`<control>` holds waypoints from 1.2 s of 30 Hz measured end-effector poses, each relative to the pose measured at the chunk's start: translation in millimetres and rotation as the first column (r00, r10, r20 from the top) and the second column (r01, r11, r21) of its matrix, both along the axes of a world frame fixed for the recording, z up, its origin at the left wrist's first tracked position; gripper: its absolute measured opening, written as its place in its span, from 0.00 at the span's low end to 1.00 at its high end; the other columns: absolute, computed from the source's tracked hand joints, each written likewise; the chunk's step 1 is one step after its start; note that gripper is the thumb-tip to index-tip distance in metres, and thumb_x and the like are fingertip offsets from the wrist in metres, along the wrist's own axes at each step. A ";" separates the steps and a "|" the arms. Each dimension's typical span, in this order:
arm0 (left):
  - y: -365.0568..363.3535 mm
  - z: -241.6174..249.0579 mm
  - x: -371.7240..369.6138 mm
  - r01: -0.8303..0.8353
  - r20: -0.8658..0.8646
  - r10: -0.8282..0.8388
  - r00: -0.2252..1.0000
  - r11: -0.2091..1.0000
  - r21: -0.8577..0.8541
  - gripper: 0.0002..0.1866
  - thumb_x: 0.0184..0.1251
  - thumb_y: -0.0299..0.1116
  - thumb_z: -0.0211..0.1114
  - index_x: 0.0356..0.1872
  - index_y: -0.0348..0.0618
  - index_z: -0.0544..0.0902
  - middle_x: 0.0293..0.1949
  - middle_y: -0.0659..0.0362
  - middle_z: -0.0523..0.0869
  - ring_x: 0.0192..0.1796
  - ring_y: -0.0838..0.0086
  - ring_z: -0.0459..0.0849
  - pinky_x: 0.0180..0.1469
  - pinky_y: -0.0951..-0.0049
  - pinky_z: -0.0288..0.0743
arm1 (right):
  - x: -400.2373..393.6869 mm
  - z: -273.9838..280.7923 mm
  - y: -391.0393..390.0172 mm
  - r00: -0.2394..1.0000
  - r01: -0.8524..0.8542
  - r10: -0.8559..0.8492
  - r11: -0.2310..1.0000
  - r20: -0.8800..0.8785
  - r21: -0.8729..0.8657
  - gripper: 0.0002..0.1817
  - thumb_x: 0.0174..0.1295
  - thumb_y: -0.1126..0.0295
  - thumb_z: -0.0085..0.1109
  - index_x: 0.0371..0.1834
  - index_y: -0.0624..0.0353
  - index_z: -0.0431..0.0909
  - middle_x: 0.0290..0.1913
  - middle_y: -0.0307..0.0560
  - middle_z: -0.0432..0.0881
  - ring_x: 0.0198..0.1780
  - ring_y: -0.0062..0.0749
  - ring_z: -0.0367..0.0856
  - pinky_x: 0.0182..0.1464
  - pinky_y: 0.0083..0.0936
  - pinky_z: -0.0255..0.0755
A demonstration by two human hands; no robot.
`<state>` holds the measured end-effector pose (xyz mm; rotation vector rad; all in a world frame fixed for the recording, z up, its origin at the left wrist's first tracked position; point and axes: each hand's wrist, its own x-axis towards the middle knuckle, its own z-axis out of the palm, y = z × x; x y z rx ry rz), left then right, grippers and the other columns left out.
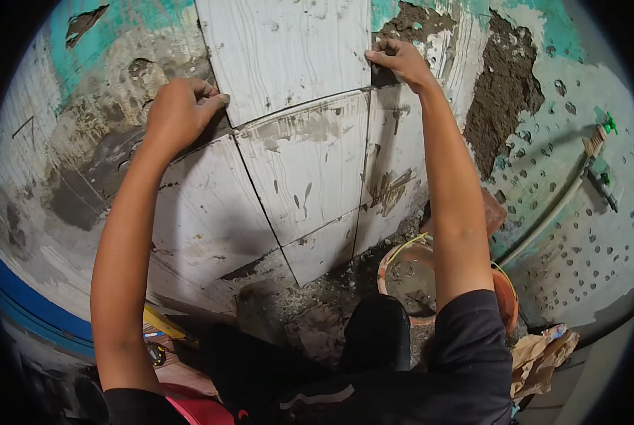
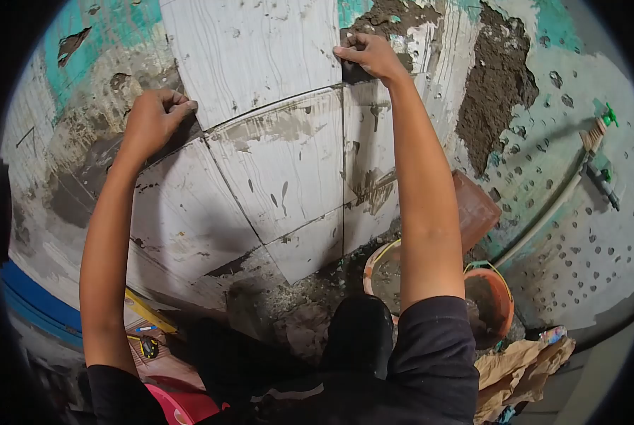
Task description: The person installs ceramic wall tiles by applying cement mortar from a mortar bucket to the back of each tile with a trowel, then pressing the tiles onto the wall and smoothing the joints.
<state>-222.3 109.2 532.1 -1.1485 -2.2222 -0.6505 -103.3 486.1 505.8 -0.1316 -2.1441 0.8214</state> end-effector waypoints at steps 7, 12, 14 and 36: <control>-0.7 -0.4 -4.2 0.064 -0.030 -0.066 0.997 0.996 -0.058 0.13 0.52 0.40 0.68 0.27 0.38 0.84 0.22 0.51 0.82 0.26 0.61 0.81 0.31 0.65 0.72 | 4.5 -4.0 -6.3 0.998 -0.040 0.038 0.998 0.040 0.056 0.21 0.53 0.52 0.68 0.35 0.60 0.81 0.28 0.35 0.79 0.31 0.17 0.73 0.36 0.19 0.67; 2.8 -2.4 -7.0 0.056 0.029 -0.054 0.998 0.996 -0.064 0.14 0.53 0.40 0.68 0.24 0.37 0.82 0.18 0.51 0.80 0.23 0.62 0.79 0.29 0.65 0.71 | -3.9 -17.2 6.7 0.999 -0.035 0.035 0.995 -0.003 0.094 0.20 0.54 0.55 0.69 0.37 0.62 0.81 0.30 0.36 0.81 0.32 0.18 0.75 0.36 0.19 0.69; 4.2 0.3 -12.0 0.085 0.022 -0.084 0.996 0.992 -0.090 0.15 0.53 0.40 0.68 0.22 0.36 0.81 0.15 0.54 0.77 0.19 0.67 0.76 0.27 0.67 0.69 | 0.0 -17.4 8.4 0.998 -0.058 0.054 0.991 0.037 0.121 0.21 0.53 0.56 0.69 0.38 0.63 0.80 0.31 0.37 0.81 0.32 0.19 0.76 0.36 0.20 0.70; 6.2 -0.5 -17.3 0.140 -0.014 -0.143 0.990 0.985 -0.105 0.15 0.54 0.35 0.69 0.17 0.35 0.77 0.15 0.57 0.79 0.19 0.78 0.78 0.24 0.76 0.69 | -4.3 -32.7 10.2 0.993 -0.102 0.100 0.994 0.056 0.040 0.22 0.56 0.58 0.65 0.44 0.66 0.77 0.34 0.37 0.78 0.36 0.20 0.72 0.42 0.19 0.67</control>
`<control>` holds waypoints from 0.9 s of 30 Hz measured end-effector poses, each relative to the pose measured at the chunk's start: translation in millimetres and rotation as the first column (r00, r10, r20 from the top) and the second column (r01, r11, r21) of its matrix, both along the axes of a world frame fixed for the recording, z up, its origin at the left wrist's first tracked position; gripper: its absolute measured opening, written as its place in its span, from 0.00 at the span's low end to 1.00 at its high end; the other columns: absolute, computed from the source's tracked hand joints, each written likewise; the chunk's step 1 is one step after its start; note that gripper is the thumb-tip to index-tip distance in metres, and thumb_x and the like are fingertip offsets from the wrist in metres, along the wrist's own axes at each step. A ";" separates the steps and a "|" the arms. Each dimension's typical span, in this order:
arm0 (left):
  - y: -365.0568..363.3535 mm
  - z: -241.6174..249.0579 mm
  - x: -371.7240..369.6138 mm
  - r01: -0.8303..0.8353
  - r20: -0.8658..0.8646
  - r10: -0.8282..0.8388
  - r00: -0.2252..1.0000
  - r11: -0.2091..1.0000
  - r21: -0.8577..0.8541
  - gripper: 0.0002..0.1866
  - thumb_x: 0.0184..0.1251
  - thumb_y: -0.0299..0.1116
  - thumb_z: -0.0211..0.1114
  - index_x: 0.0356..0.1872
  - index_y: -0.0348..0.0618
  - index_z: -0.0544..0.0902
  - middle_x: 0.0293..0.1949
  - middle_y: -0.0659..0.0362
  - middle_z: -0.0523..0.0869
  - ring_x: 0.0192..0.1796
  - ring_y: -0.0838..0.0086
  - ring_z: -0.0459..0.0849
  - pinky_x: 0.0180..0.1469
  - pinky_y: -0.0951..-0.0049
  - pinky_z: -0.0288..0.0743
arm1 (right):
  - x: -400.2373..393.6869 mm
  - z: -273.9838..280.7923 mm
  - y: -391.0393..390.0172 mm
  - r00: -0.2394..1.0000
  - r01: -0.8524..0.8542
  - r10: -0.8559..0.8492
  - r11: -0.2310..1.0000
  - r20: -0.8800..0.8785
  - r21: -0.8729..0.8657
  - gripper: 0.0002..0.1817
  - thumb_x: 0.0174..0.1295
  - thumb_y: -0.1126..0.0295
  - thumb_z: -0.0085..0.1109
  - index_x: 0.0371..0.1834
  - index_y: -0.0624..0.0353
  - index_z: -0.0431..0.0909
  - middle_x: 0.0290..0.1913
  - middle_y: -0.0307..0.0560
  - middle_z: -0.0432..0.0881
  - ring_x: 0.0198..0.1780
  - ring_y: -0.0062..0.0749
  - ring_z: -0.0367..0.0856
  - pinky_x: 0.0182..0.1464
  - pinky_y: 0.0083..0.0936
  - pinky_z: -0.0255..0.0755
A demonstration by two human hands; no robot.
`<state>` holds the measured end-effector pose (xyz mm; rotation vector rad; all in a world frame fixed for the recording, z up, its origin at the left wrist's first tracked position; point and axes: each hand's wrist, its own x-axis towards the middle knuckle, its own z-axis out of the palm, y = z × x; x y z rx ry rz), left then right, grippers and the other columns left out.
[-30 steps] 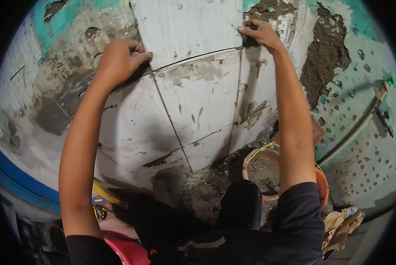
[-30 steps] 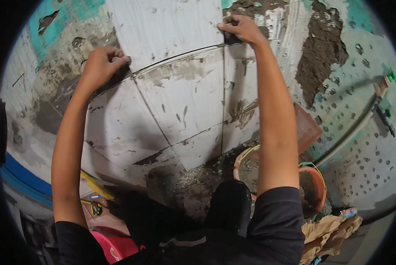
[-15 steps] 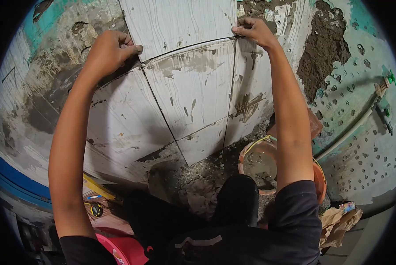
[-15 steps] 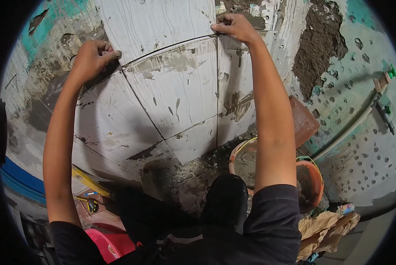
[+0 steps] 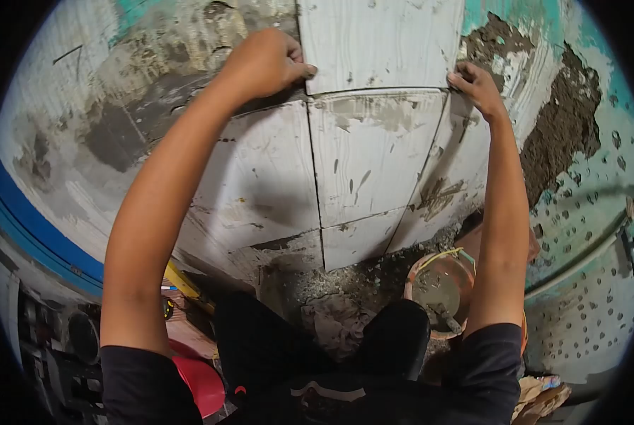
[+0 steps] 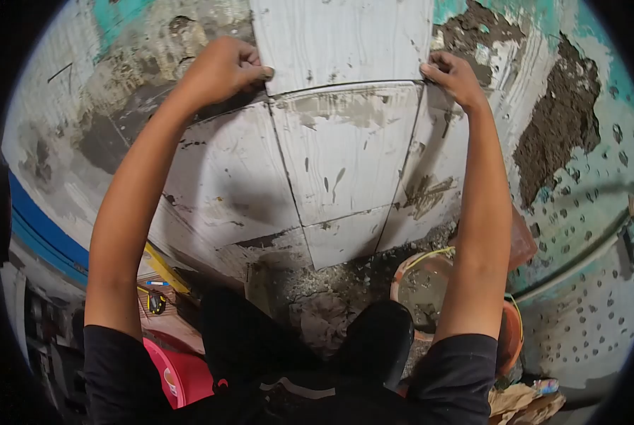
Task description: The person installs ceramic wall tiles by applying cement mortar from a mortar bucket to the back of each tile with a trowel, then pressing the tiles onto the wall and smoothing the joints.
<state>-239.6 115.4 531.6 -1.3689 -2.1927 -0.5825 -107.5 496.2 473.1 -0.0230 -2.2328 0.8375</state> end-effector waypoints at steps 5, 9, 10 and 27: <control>0.2 -1.4 1.3 -0.028 0.011 0.028 1.000 0.999 0.023 0.14 0.53 0.36 0.70 0.19 0.35 0.80 0.16 0.55 0.80 0.19 0.73 0.79 0.25 0.72 0.70 | 0.4 -0.3 -3.5 1.000 -0.031 0.031 0.995 -0.003 -0.095 0.23 0.55 0.57 0.67 0.43 0.67 0.77 0.33 0.36 0.78 0.35 0.19 0.71 0.41 0.19 0.66; 1.1 -3.8 0.5 -0.086 -0.052 0.087 0.995 0.996 0.028 0.15 0.51 0.39 0.71 0.19 0.37 0.81 0.18 0.52 0.81 0.22 0.63 0.79 0.28 0.66 0.71 | 2.4 0.8 -7.5 0.999 -0.027 0.029 0.991 0.013 -0.132 0.21 0.56 0.58 0.66 0.42 0.67 0.78 0.33 0.37 0.78 0.35 0.18 0.71 0.40 0.19 0.66; 0.7 -3.4 1.9 -0.087 -0.024 0.088 0.996 0.996 0.033 0.15 0.50 0.40 0.71 0.19 0.38 0.82 0.19 0.52 0.81 0.24 0.59 0.79 0.30 0.64 0.71 | 1.9 -0.3 -7.3 1.000 -0.027 0.028 0.987 0.003 -0.157 0.20 0.56 0.59 0.67 0.41 0.67 0.78 0.32 0.37 0.78 0.35 0.18 0.71 0.40 0.18 0.66; -4.7 -1.2 26.6 -0.169 0.010 0.172 0.985 0.978 -0.118 0.14 0.46 0.41 0.72 0.19 0.40 0.81 0.23 0.48 0.83 0.30 0.53 0.82 0.34 0.60 0.74 | 5.3 2.3 -8.3 0.999 0.019 -0.015 0.996 0.041 -0.093 0.20 0.55 0.58 0.67 0.40 0.66 0.80 0.32 0.37 0.79 0.34 0.19 0.73 0.39 0.19 0.67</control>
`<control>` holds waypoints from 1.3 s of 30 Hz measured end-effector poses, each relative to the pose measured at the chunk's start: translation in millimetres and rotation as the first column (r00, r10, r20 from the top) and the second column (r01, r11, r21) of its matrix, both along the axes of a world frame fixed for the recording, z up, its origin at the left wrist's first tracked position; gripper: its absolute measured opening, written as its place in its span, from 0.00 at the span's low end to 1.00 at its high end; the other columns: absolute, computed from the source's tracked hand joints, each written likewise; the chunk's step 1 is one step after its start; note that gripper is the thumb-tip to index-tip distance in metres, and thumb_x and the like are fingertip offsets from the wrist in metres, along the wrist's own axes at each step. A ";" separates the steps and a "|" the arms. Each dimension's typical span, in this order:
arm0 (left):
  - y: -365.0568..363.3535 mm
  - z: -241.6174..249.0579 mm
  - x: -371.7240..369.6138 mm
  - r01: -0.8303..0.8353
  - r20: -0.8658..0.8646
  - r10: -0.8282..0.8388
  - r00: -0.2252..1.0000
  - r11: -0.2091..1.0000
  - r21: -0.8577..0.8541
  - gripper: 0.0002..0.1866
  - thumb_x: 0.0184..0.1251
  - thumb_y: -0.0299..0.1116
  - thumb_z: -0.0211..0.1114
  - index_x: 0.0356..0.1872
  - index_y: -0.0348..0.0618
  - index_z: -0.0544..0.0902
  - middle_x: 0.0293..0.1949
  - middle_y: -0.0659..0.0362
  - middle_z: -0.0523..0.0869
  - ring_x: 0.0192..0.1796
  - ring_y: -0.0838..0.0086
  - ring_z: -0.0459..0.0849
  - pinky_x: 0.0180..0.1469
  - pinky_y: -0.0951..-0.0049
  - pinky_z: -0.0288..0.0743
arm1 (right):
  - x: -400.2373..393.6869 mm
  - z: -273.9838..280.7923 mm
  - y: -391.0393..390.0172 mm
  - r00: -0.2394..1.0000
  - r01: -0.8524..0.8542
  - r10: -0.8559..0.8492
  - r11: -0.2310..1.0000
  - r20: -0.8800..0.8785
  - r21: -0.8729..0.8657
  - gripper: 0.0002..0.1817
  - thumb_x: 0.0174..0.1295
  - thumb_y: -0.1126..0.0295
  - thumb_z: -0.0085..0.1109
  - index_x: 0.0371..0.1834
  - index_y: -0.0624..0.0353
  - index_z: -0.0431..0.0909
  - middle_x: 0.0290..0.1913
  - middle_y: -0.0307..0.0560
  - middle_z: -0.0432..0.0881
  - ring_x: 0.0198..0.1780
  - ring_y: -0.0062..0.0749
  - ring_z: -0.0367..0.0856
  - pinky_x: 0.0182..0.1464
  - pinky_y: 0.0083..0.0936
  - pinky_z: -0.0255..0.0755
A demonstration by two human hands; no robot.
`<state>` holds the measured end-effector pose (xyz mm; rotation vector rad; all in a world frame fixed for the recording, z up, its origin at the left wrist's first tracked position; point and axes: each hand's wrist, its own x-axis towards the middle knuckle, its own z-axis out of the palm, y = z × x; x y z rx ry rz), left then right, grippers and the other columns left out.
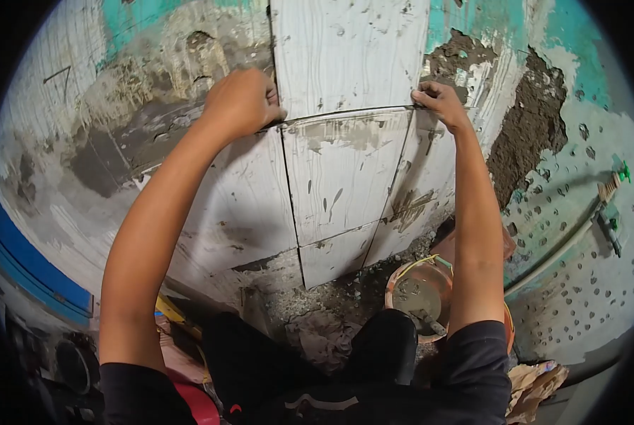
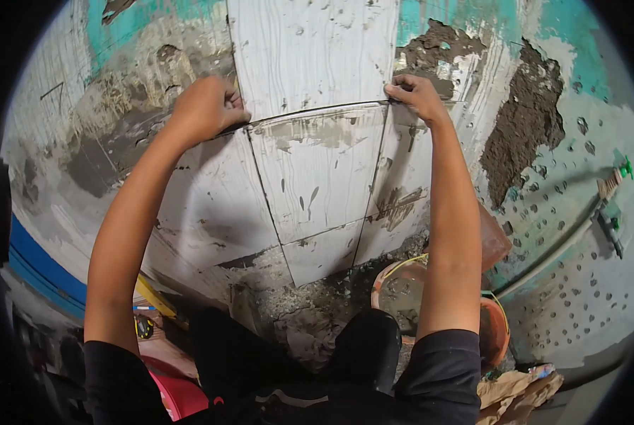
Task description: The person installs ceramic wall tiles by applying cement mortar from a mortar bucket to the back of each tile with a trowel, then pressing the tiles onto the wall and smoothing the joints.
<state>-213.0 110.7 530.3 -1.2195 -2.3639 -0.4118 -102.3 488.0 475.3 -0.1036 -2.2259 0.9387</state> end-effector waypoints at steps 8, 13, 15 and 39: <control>4.0 -14.3 -0.5 -0.064 0.073 0.057 0.996 0.993 0.095 0.17 0.44 0.45 0.74 0.21 0.40 0.83 0.23 0.49 0.83 0.32 0.54 0.83 0.37 0.59 0.74 | 0.8 -0.8 1.8 1.000 -0.020 0.020 1.000 0.023 0.004 0.18 0.55 0.58 0.68 0.38 0.63 0.81 0.31 0.36 0.79 0.33 0.18 0.72 0.39 0.19 0.66; 4.2 -17.6 1.8 -0.057 0.017 0.056 0.998 0.994 0.098 0.17 0.45 0.44 0.74 0.22 0.40 0.83 0.24 0.48 0.83 0.33 0.55 0.83 0.38 0.59 0.74 | -0.9 -7.2 4.2 1.000 -0.006 0.007 0.999 -0.019 0.054 0.20 0.53 0.58 0.69 0.37 0.66 0.80 0.30 0.38 0.80 0.33 0.19 0.74 0.37 0.20 0.69; 4.9 -16.2 0.6 -0.057 0.039 0.054 0.998 0.994 0.096 0.16 0.45 0.44 0.75 0.22 0.40 0.83 0.24 0.48 0.83 0.33 0.55 0.83 0.38 0.59 0.74 | 1.0 -3.8 -1.2 0.999 -0.014 0.015 0.998 -0.034 0.053 0.20 0.52 0.59 0.69 0.37 0.68 0.80 0.29 0.41 0.81 0.32 0.19 0.75 0.37 0.19 0.70; 3.5 -21.4 -30.0 0.104 0.054 -0.116 0.992 0.976 0.192 0.12 0.47 0.40 0.62 0.19 0.41 0.83 0.21 0.48 0.82 0.26 0.53 0.80 0.32 0.58 0.74 | -13.0 -128.8 -153.8 0.777 0.440 -0.359 0.897 -0.517 0.038 0.18 0.51 0.64 0.65 0.43 0.61 0.79 0.44 0.52 0.78 0.50 0.47 0.73 0.55 0.35 0.65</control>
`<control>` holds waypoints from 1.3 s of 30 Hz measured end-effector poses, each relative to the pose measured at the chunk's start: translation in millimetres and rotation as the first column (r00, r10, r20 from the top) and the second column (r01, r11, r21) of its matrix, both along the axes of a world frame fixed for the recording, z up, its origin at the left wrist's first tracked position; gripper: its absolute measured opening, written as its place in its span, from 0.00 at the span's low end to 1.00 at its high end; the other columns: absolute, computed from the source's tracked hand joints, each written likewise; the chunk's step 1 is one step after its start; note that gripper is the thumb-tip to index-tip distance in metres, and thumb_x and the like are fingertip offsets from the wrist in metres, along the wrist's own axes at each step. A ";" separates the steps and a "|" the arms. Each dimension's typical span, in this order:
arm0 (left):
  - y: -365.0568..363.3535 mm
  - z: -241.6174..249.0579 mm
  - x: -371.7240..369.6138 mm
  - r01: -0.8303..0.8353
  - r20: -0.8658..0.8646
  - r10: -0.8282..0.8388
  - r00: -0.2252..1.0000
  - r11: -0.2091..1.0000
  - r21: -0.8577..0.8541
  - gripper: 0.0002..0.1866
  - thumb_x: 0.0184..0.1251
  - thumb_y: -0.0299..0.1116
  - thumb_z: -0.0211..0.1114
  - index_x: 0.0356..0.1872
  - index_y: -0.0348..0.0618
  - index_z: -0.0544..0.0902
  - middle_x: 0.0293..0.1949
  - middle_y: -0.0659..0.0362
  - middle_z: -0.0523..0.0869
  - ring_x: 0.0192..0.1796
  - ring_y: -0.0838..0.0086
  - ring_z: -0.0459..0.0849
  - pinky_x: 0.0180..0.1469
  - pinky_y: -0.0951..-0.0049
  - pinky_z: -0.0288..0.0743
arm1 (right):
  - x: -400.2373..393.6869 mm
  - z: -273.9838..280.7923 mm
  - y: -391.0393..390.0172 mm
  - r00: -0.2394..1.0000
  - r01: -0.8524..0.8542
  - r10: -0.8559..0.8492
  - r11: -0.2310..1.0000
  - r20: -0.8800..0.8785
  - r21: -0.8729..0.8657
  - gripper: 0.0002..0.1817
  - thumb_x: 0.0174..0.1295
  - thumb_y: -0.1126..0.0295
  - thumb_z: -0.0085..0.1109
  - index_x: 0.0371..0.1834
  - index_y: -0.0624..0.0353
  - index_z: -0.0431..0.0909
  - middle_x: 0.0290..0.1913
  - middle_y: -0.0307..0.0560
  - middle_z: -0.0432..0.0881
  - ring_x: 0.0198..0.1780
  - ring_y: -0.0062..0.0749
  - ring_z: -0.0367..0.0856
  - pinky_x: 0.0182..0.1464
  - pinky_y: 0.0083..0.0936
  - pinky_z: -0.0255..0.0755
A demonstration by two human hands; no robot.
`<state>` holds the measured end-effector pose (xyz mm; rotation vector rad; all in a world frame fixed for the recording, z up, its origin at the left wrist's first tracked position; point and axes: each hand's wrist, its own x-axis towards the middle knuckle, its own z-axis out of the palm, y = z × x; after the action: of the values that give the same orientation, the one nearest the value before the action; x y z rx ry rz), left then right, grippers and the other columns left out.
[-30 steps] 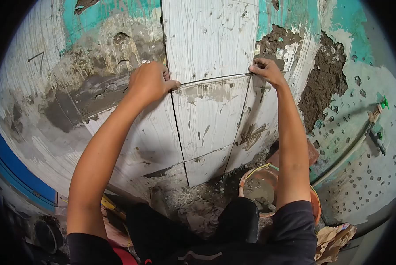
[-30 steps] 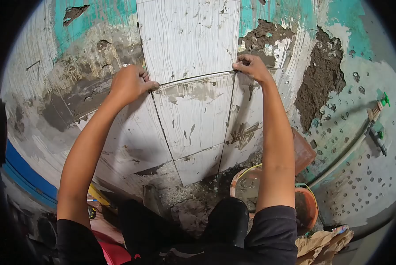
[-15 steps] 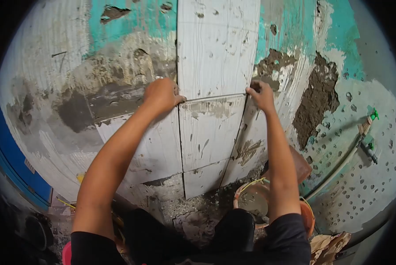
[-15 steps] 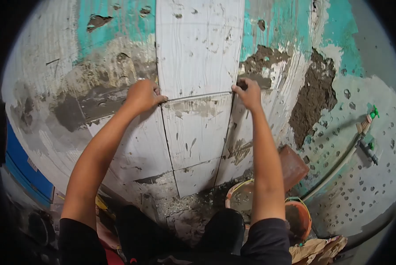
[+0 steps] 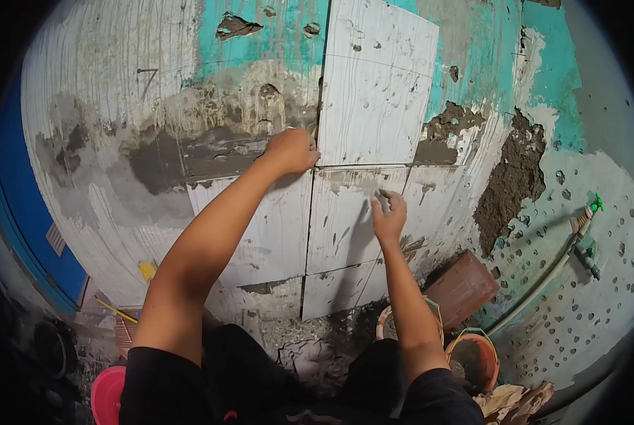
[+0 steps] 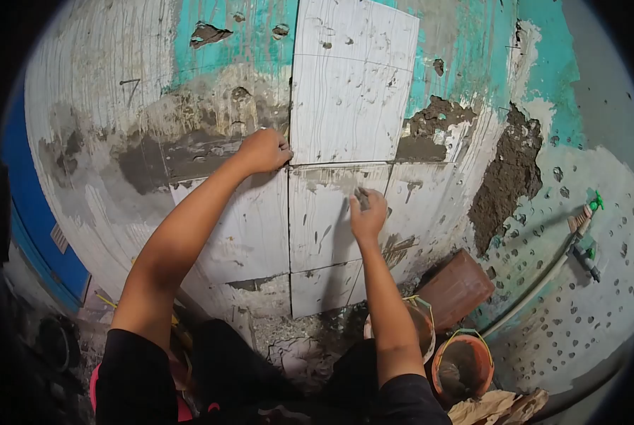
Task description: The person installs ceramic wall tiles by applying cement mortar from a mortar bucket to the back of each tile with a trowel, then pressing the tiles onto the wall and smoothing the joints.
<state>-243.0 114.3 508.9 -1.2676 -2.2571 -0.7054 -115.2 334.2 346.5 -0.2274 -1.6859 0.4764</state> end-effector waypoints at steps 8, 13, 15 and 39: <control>2.5 8.4 3.1 -0.042 0.047 0.045 0.998 0.997 -0.063 0.14 0.48 0.42 0.65 0.17 0.41 0.83 0.21 0.50 0.83 0.26 0.57 0.82 0.32 0.60 0.74 | -27.0 46.2 -56.5 0.999 -0.014 0.015 1.000 -0.040 0.013 0.22 0.51 0.64 0.66 0.50 0.57 0.78 0.55 0.58 0.68 0.58 0.50 0.66 0.60 0.38 0.62; 3.7 6.0 4.7 -0.049 0.019 0.051 0.999 0.996 -0.077 0.15 0.46 0.43 0.69 0.17 0.41 0.82 0.19 0.52 0.83 0.25 0.59 0.82 0.31 0.62 0.74 | -28.2 39.6 -56.7 0.992 -0.009 -0.001 0.997 -0.125 -0.077 0.28 0.50 0.63 0.67 0.55 0.61 0.74 0.60 0.59 0.64 0.61 0.51 0.64 0.64 0.39 0.58; 1.3 3.7 3.8 -0.026 -0.010 0.026 1.000 0.998 -0.060 0.15 0.46 0.43 0.70 0.17 0.41 0.82 0.19 0.52 0.82 0.25 0.59 0.82 0.31 0.62 0.74 | -29.5 38.1 -51.5 0.991 -0.012 -0.004 0.993 -0.135 -0.118 0.30 0.50 0.63 0.68 0.57 0.63 0.72 0.62 0.60 0.62 0.63 0.52 0.62 0.65 0.40 0.57; 2.5 13.8 42.0 -0.200 -0.311 0.208 0.927 0.978 0.056 0.18 0.50 0.48 0.69 0.21 0.41 0.82 0.22 0.49 0.82 0.30 0.54 0.81 0.36 0.59 0.74 | -33.8 119.2 32.2 0.663 -0.554 0.261 0.802 -0.702 -0.225 0.14 0.67 0.61 0.53 0.37 0.63 0.73 0.36 0.45 0.74 0.38 0.32 0.75 0.42 0.25 0.71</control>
<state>-201.0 116.7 522.7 -1.0311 -2.0698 -0.4166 -149.0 366.4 465.7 0.0349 -0.9105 1.1459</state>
